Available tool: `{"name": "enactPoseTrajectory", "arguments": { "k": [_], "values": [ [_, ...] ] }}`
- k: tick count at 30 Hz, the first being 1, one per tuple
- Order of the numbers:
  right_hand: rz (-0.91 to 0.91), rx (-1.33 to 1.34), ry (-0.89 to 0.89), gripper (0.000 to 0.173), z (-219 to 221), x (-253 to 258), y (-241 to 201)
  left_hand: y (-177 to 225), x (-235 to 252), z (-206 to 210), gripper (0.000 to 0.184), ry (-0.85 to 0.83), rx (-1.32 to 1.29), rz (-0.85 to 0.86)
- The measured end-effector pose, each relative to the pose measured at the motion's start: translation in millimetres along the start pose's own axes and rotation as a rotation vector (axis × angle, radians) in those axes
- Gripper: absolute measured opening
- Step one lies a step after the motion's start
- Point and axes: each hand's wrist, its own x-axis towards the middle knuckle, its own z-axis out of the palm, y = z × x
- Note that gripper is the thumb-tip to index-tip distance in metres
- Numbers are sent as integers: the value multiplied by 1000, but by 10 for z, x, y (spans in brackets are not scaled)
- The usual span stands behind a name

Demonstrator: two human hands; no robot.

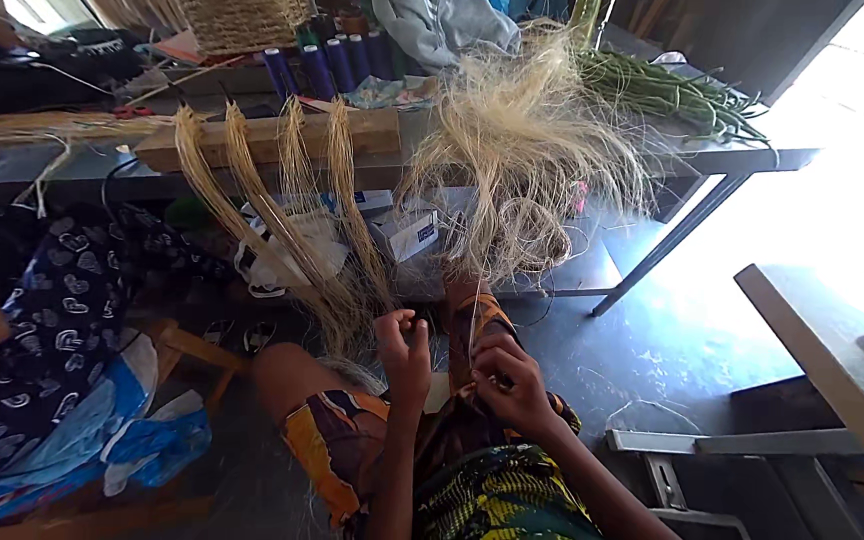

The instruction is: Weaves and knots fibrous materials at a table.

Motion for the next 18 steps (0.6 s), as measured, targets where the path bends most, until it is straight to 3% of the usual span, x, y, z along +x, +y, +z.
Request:
{"name": "enactPoseTrajectory", "arguments": {
  "k": [3, 6, 8, 14, 18],
  "values": [
    [-21, -56, -102, 7, 2, 47, -21, 158, -45, -64, 28, 22, 32, 183],
    [-48, -114, -173, 8, 31, 74, -35, 324, -89, -141, 28, -237, -158, 81],
    [-56, -139, -188, 8, 40, 66, -34, 377, -117, -120, 18, -325, -205, -3],
    [-37, -151, -179, 7, 34, 124, 92, 335, -32, 16, 12, -363, -232, 3],
    [2, -121, -190, 9, 7, 179, 167, 346, -20, 53, 15, -361, -356, -97]
  ]
}}
